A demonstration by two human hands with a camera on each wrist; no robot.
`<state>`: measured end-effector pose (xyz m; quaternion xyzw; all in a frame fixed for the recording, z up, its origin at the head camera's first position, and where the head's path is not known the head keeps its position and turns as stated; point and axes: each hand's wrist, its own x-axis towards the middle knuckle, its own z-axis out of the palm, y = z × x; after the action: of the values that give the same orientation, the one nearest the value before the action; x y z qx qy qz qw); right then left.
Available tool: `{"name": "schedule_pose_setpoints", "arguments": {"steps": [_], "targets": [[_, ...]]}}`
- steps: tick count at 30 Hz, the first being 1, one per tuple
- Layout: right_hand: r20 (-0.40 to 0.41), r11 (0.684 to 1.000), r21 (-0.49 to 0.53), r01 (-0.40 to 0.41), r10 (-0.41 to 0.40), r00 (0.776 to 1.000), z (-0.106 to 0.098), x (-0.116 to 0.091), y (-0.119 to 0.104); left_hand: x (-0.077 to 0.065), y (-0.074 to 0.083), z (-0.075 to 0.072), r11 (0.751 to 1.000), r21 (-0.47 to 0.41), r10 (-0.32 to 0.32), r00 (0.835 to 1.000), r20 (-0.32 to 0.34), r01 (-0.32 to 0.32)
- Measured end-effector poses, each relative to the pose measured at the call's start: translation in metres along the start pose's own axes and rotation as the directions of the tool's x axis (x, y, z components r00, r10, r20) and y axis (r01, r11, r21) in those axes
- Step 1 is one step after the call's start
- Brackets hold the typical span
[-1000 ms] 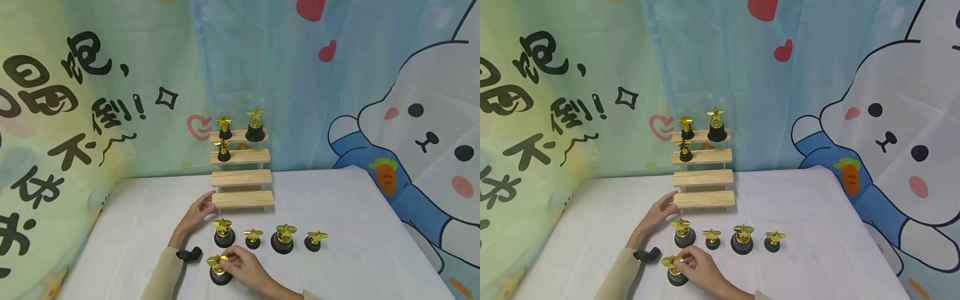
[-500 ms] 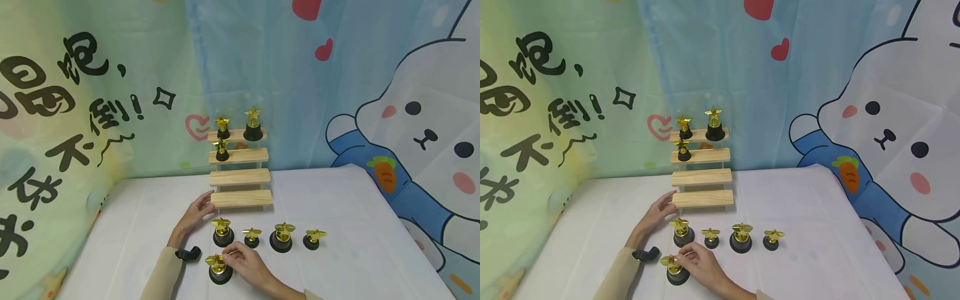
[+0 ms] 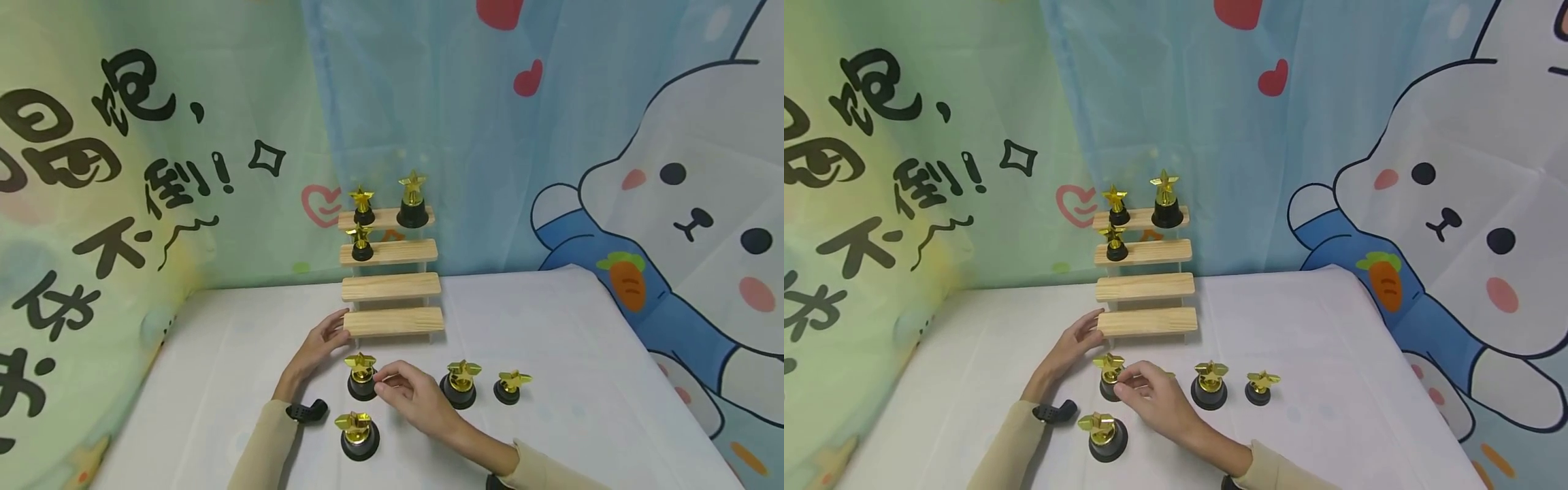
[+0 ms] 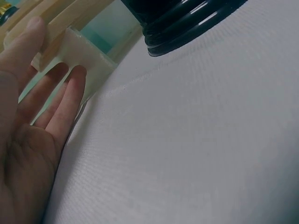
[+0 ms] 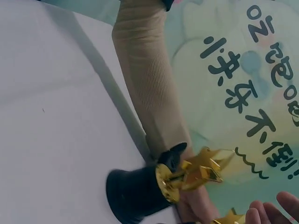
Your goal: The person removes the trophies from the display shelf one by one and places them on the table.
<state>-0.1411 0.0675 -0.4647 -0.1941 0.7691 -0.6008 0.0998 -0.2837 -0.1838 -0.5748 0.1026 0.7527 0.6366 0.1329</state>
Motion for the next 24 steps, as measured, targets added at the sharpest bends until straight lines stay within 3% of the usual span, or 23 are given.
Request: {"name": "schedule_pose_setpoints", "arguments": {"steps": [7,14,24], "targets": [[0.033,0.988,-0.122,0.096,-0.093,0.995,-0.013,0.014,-0.015,0.000,-0.001,-0.001,0.999,-0.040,0.028,0.999,0.033,-0.026],[0.056,0.935,-0.284,0.210,-0.203,0.978,-0.037,0.040,-0.036,0.000,0.001,-0.001,0.999,-0.027,0.032,0.999,0.021,-0.032],[0.002,0.878,-0.427,0.217,-0.239,0.971,-0.072,0.094,-0.049,0.001,0.000,0.000,1.000,0.007,0.005,1.000,0.005,-0.005]]}}
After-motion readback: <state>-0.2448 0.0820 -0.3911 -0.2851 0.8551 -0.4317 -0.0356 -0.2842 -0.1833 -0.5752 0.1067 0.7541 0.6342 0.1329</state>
